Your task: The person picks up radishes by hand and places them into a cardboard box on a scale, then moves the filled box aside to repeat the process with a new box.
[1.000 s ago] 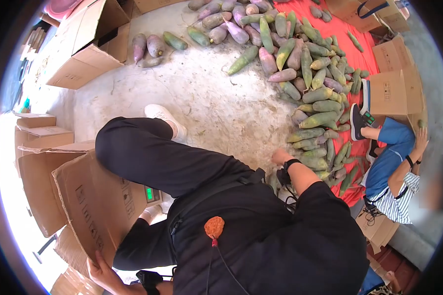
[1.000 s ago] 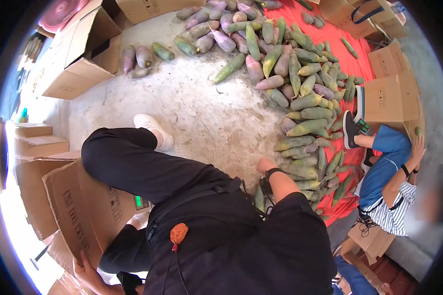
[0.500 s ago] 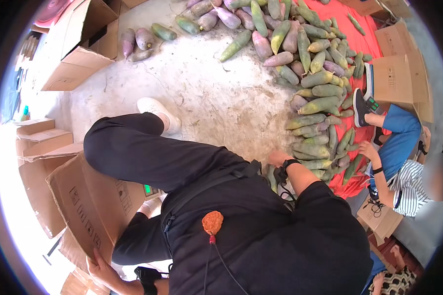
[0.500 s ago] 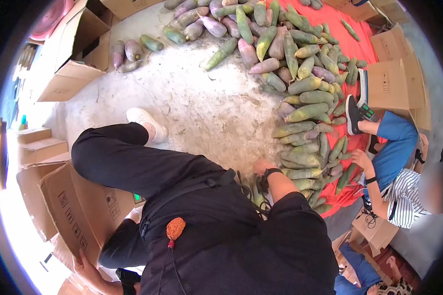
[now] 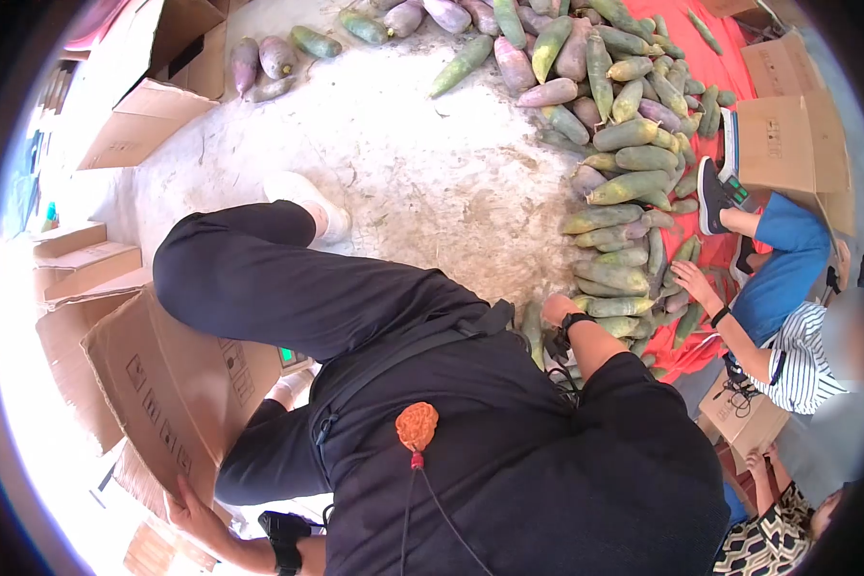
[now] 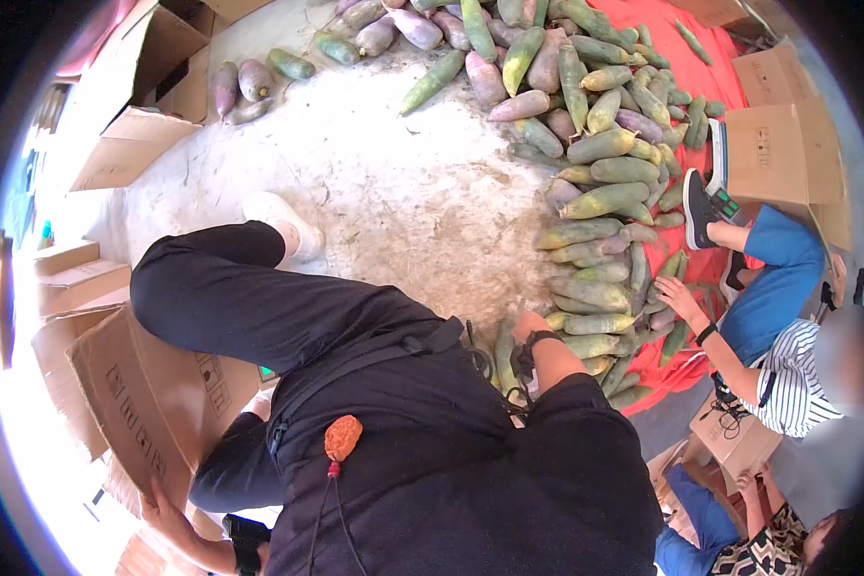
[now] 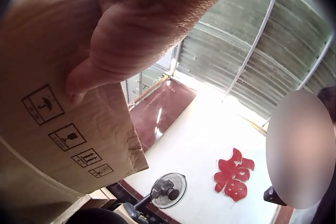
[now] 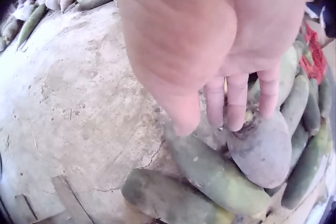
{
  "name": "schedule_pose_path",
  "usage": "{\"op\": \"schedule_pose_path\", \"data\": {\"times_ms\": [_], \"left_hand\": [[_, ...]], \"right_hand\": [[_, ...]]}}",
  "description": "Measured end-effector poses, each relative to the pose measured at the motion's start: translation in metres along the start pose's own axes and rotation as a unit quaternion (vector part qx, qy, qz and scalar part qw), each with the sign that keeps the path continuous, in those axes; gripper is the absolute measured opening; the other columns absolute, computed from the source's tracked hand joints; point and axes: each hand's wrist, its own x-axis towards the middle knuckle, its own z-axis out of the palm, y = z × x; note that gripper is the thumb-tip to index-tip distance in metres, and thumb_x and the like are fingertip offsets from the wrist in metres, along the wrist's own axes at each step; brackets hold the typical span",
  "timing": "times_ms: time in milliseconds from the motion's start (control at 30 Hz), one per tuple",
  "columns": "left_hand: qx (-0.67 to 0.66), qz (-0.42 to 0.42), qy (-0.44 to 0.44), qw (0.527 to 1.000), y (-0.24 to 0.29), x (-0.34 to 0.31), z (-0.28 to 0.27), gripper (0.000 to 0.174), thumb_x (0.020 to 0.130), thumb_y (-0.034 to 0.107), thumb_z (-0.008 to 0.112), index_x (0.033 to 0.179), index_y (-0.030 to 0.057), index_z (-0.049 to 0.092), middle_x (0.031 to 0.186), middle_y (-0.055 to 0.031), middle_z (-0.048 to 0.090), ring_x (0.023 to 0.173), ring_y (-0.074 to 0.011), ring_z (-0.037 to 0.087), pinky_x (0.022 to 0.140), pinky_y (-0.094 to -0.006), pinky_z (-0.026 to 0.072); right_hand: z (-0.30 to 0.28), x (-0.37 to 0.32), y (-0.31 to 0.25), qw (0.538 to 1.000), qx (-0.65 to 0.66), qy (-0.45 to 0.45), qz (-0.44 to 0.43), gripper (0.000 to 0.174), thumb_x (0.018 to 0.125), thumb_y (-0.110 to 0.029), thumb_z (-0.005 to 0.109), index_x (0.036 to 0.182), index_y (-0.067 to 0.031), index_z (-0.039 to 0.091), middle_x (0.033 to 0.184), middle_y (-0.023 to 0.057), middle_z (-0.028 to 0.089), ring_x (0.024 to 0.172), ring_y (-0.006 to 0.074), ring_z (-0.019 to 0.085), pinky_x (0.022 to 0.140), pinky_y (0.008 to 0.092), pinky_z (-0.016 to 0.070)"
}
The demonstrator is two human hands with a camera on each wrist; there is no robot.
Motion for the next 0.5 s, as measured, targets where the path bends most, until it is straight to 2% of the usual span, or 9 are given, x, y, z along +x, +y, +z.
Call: {"op": "schedule_pose_path", "data": {"times_ms": [33,67,133,167,233,300,367,400,500], "left_hand": [[-0.029,-0.003,0.011,1.000,-0.002,-0.001,0.001,0.033,0.093,0.019,0.054,0.110,-0.0090,0.059,0.100,-0.0185,0.065,0.086,-0.0231,0.061,0.080,-0.0321,0.0465],[-0.027,-0.008,0.014,1.000,-0.002,-0.001,0.001,0.033,0.093,0.019,0.054,0.110,-0.0090,0.059,0.100,-0.0185,0.065,0.086,-0.0231,0.061,0.080,-0.0321,0.0465],[-0.006,-0.017,-0.002,1.000,-0.004,0.000,-0.001,0.033,0.093,0.019,0.054,0.110,-0.0094,0.058,0.099,-0.0183,0.065,0.085,-0.0225,0.060,0.080,-0.0321,0.0458],[-0.004,-0.025,0.006,1.000,-0.006,0.001,-0.001,0.033,0.093,0.019,0.054,0.110,-0.0094,0.058,0.099,-0.0183,0.065,0.085,-0.0225,0.060,0.080,-0.0321,0.0458],[-0.033,0.003,0.001,0.999,-0.009,0.001,0.000,0.031,0.093,0.017,0.054,0.108,-0.0097,0.059,0.097,-0.0176,0.065,0.085,-0.0223,0.060,0.079,-0.0321,0.0455],[-0.020,-0.004,0.005,1.000,0.002,-0.001,-0.001,0.031,0.093,0.017,0.054,0.107,-0.0098,0.059,0.095,-0.0174,0.065,0.084,-0.0224,0.060,0.079,-0.0323,0.0455],[-0.012,0.010,0.012,1.000,0.005,-0.002,0.000,0.029,0.092,0.016,0.054,0.104,-0.0102,0.059,0.089,-0.0169,0.066,0.081,-0.0208,0.059,0.077,-0.0321,0.0455],[-0.011,0.005,0.017,1.000,0.005,-0.002,0.001,0.029,0.092,0.016,0.054,0.104,-0.0102,0.059,0.089,-0.0169,0.066,0.081,-0.0208,0.059,0.077,-0.0321,0.0455],[-0.053,0.011,0.023,0.998,0.007,-0.004,0.003,0.028,0.092,0.015,0.054,0.102,-0.0107,0.058,0.086,-0.0162,0.065,0.077,-0.0184,0.058,0.074,-0.0315,0.0453]], "right_hand": [[0.030,0.034,0.019,0.999,-0.001,0.025,-0.021,0.027,0.082,-0.018,0.054,0.100,-0.0018,0.066,0.109,0.0209,0.062,0.105,0.0341,0.058,0.088,0.0425,0.0476],[0.020,0.025,0.010,0.999,-0.005,0.025,-0.025,0.027,0.082,-0.018,0.054,0.100,-0.0018,0.066,0.109,0.0209,0.062,0.105,0.0341,0.058,0.088,0.0425,0.0476],[-0.028,-0.020,-0.032,0.997,0.044,0.025,0.055,0.032,0.084,-0.015,0.051,0.112,-0.0042,0.061,0.121,0.0192,0.055,0.114,0.0352,0.053,0.093,0.0438,0.0453],[-0.049,-0.040,-0.050,0.995,0.069,-0.010,0.076,0.038,0.085,-0.014,0.049,0.122,-0.0074,0.054,0.135,0.0162,0.044,0.122,0.0362,0.045,0.097,0.0475,0.0419],[-0.029,-0.022,-0.053,0.997,0.036,-0.007,0.068,0.039,0.085,-0.014,0.049,0.123,-0.0092,0.053,0.136,0.0149,0.042,0.125,0.0348,0.043,0.098,0.0480,0.0413],[-0.024,-0.015,-0.058,0.998,0.004,-0.004,0.061,0.040,0.085,-0.013,0.049,0.125,-0.0110,0.051,0.138,0.0135,0.041,0.127,0.0333,0.041,0.098,0.0485,0.0408],[-0.038,-0.031,-0.074,0.994,-0.025,-0.067,0.079,0.045,0.081,-0.013,0.056,0.126,-0.0135,0.050,0.137,0.0116,0.041,0.129,0.0316,0.039,0.098,0.0483,0.0410],[-0.045,-0.037,-0.078,0.995,-0.031,-0.066,0.074,0.045,0.081,-0.013,0.056,0.126,-0.0135,0.050,0.137,0.0116,0.041,0.129,0.0316,0.039,0.098,0.0483,0.0410],[-0.051,-0.038,-0.081,0.993,-0.062,-0.066,0.070,0.055,0.073,-0.019,0.070,0.125,-0.0121,0.053,0.136,0.0107,0.041,0.130,0.0306,0.037,0.099,0.0456,0.0412]]}}
